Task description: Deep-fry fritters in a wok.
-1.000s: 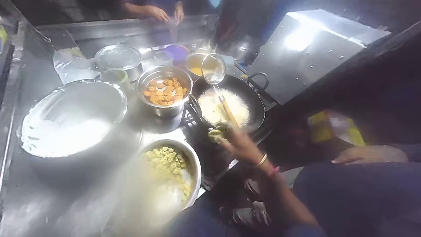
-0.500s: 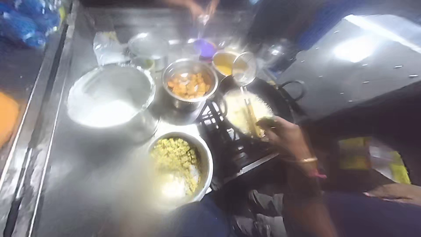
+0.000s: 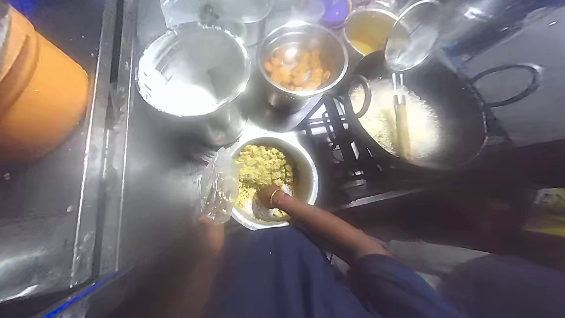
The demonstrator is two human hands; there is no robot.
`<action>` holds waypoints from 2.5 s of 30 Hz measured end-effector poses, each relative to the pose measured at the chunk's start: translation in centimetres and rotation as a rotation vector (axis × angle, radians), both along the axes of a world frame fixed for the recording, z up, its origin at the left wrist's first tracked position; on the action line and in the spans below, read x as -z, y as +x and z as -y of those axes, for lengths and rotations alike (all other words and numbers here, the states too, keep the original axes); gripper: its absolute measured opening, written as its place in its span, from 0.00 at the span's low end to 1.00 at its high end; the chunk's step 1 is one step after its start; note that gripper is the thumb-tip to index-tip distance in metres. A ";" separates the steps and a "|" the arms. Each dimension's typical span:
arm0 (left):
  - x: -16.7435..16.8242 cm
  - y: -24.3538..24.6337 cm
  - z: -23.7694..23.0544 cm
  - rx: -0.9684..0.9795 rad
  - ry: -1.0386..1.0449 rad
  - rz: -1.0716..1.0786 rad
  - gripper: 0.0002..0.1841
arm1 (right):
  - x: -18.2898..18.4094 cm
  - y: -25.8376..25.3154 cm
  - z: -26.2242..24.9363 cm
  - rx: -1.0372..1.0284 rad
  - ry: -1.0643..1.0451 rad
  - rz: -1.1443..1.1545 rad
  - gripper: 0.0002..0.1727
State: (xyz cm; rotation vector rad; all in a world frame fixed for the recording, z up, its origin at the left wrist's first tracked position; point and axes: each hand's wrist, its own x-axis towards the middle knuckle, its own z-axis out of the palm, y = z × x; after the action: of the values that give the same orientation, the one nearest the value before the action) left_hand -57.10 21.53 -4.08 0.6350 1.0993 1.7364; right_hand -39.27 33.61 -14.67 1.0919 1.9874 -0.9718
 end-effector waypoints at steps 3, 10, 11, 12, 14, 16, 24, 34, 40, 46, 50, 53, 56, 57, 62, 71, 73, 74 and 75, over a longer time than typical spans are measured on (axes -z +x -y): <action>0.7 -0.6 0.6 0.023 0.044 0.005 0.35 | 1.4 0.6 1.1 0.014 -0.068 0.089 0.32; 5.1 -1.1 2.2 0.076 0.140 -0.027 0.17 | -1.4 0.6 1.5 -0.112 -0.273 -0.013 0.24; 4.5 -1.0 2.2 0.072 0.096 0.003 0.17 | -1.0 0.6 1.2 -0.111 -0.252 -0.075 0.21; 3.1 -0.8 2.2 0.070 0.041 0.020 0.16 | -0.6 0.4 1.0 -0.101 -0.213 -0.149 0.20; 2.2 -1.4 2.2 0.165 0.104 -0.057 0.17 | 1.4 -0.3 0.5 -0.011 -0.089 -0.274 0.27; 0.2 -0.4 1.6 0.076 0.025 -0.099 0.16 | 2.2 -1.0 -0.1 0.033 0.003 -0.271 0.36; 2.5 -0.9 1.2 0.083 0.063 -0.088 0.21 | -1.8 0.9 2.2 -0.098 -0.225 0.010 0.26; 3.7 -1.8 0.7 0.066 0.114 0.023 0.33 | -3.3 4.8 0.5 0.681 -0.330 -0.541 0.17; 3.9 -2.2 0.3 0.126 0.111 0.143 0.28 | -4.2 4.8 2.1 0.875 -0.183 -0.585 0.22; -4.5 1.6 -0.9 0.062 -0.070 0.125 0.31 | -2.4 4.4 2.3 0.750 -0.053 -0.465 0.48; -1.7 0.8 -0.9 0.137 0.026 0.095 0.35 | -1.0 4.3 2.5 0.629 -0.177 -0.407 0.41; -0.9 1.1 -1.2 0.074 -0.014 0.142 0.30 | -2.5 4.2 2.7 0.713 -0.184 -0.412 0.34; -1.2 1.5 -1.4 0.037 -0.073 0.169 0.31 | -4.0 4.7 2.3 0.706 -0.188 -0.437 0.23; -1.5 1.9 -1.6 0.036 -0.087 0.138 0.31 | -4.8 5.0 2.1 0.711 -0.179 -0.432 0.19; 1.1 1.8 -2.1 0.128 -0.075 0.162 0.43 | -8.3 6.1 1.6 0.938 -0.184 -0.514 0.19; -0.8 4.5 -4.0 0.118 -0.306 0.209 0.38 | -9.2 5.8 0.1 0.944 0.453 -0.688 0.28; -0.6 5.0 -4.2 0.120 -0.340 0.146 0.38 | -9.8 4.9 0.5 0.932 0.488 -0.822 0.23; -0.7 5.3 -4.3 0.140 -0.349 0.088 0.38 | -10.5 4.3 0.7 0.914 0.454 -0.911 0.21; -0.8 5.6 -4.4 0.171 -0.359 0.015 0.39 | -11.6 3.7 1.2 0.881 0.385 -0.990 0.22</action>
State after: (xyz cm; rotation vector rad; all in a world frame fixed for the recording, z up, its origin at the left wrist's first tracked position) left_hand -51.52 25.92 -3.28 0.4749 1.2685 1.3527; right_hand -35.54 32.43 -3.05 2.0758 2.5304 -1.9042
